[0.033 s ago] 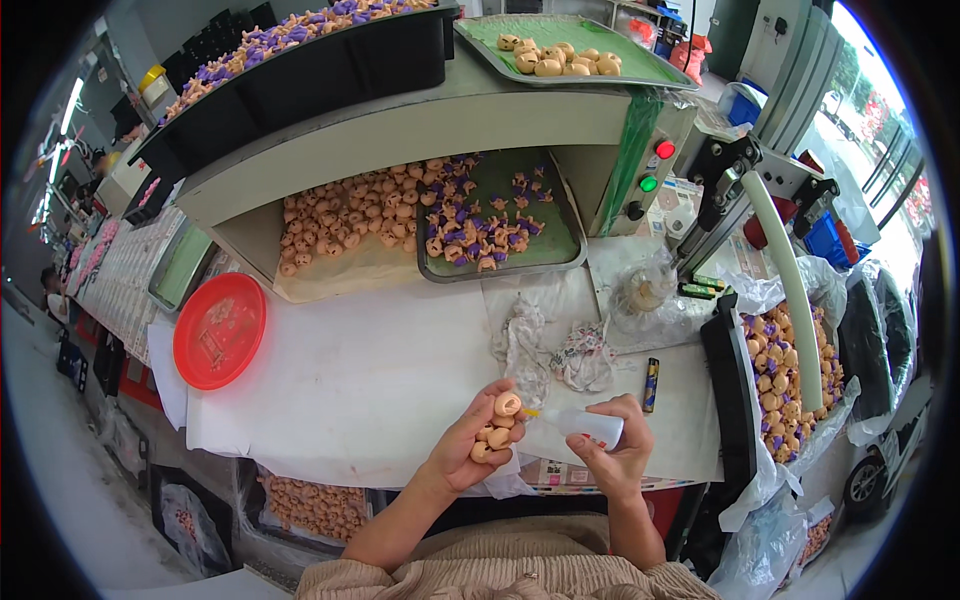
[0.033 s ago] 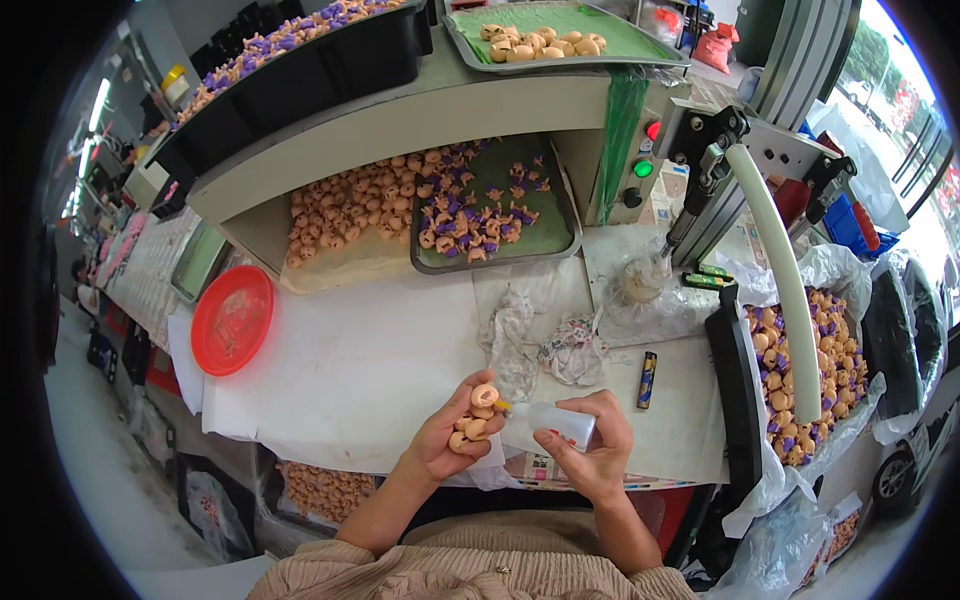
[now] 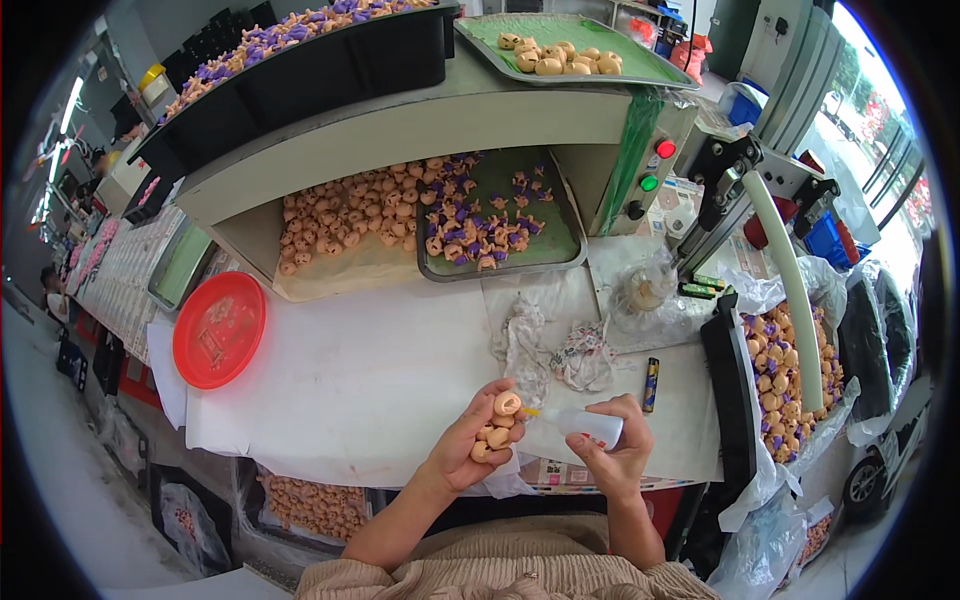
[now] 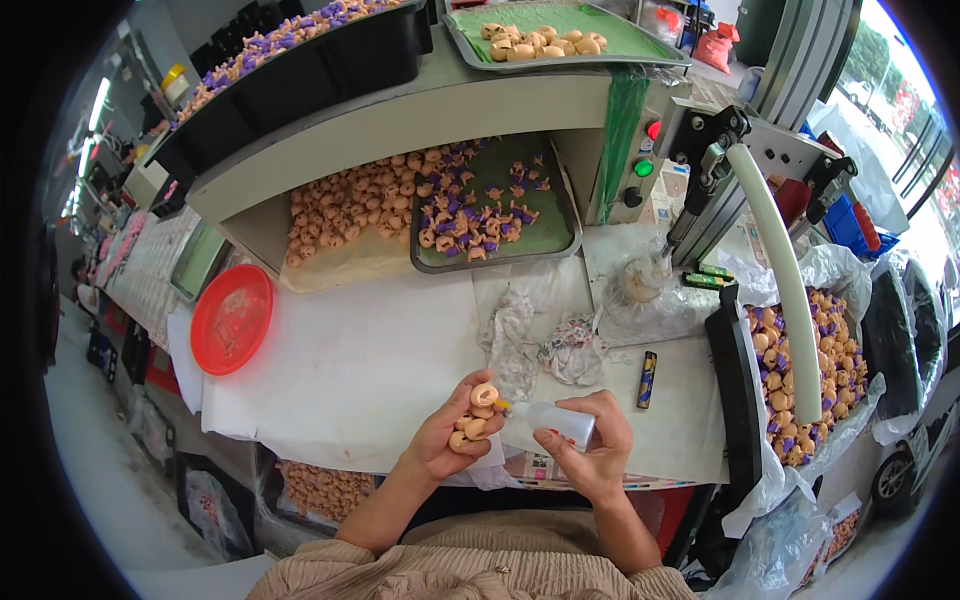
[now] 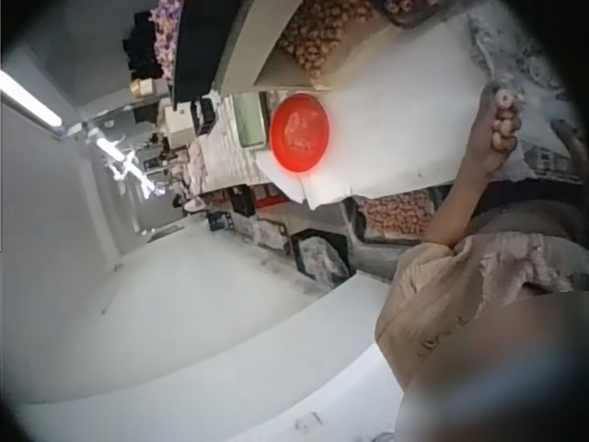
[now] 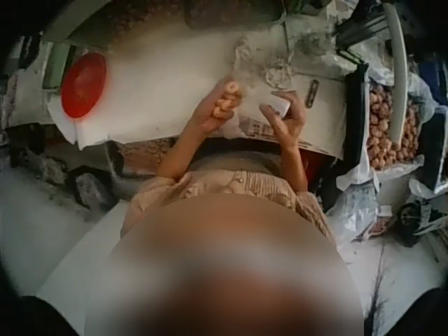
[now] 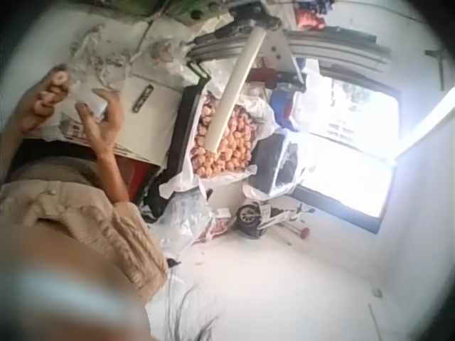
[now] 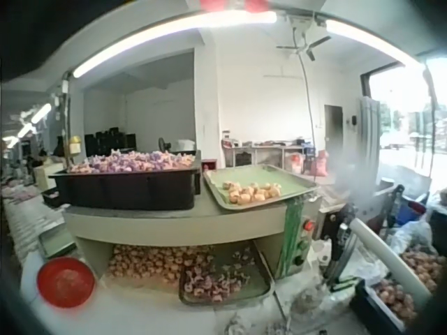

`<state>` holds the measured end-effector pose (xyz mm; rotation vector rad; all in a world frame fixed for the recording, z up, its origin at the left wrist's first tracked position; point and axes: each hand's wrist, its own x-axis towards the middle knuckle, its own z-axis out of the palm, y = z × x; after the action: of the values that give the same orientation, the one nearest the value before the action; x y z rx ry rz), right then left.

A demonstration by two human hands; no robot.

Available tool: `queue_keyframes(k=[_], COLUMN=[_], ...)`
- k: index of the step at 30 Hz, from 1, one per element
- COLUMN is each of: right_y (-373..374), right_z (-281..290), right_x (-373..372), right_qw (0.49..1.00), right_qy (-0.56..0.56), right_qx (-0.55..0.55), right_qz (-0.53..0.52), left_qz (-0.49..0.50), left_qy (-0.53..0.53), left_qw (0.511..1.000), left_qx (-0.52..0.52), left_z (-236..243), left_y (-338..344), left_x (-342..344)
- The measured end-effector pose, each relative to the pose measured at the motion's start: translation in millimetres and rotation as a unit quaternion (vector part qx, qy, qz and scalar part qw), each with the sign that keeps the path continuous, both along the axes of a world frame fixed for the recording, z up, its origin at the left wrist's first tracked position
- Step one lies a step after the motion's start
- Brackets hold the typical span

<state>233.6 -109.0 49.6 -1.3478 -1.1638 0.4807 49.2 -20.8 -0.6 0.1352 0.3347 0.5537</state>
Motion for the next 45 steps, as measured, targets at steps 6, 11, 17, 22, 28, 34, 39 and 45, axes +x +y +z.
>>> queue_keyframes(k=[6, 11, 17, 22, 28, 34, 39, 45], right_y=[3.9, 7.2, 8.9, 8.0, 6.4, 0.3, -0.9, -1.6], right_z=[-4.1, -5.2, -5.2, -10.9, -8.5, 1.3, -1.1, -0.9], right_x=[-0.1, -0.4, 0.5, 3.2, 8.3, 14.7, 15.0, 14.3], right_qw=[0.999, 0.999, 0.998, 0.998, 0.997, 0.994, 0.994, 0.995], right_qy=[-0.041, -0.053, -0.064, -0.06, -0.068, -0.104, -0.101, -0.088], right_qx=[-0.01, -0.012, -0.024, -0.029, -0.031, -0.03, -0.016, -0.028], right_qz=[0.002, 0.001, 0.008, 0.008, -0.02, -0.036, -0.039, -0.028], left_qz=[-0.021, -0.032, -0.041, -0.046, -0.044, -0.04, -0.036, -0.031], left_qy=[0.004, 0.031, 0.028, 0.036, 0.03, 0.042, 0.032, 0.041], left_qw=[1.0, 0.999, 0.999, 0.998, 0.998, 0.998, 0.998, 0.998], left_qx=[0.01, 0.016, 0.019, 0.02, 0.026, 0.032, 0.037, 0.041], left_z=[-9.7, -8.4, -10.6, -10.1, -12.7, -11.2, -14.4, -16.1], left_y=[4.6, 6.6, 8.6, 7.6, 6.6, 4.8, 4.5, 4.7], left_x=[-0.9, 1.1, 2.7, 4.4, 7.9, 11.7, 12.0, 12.5])
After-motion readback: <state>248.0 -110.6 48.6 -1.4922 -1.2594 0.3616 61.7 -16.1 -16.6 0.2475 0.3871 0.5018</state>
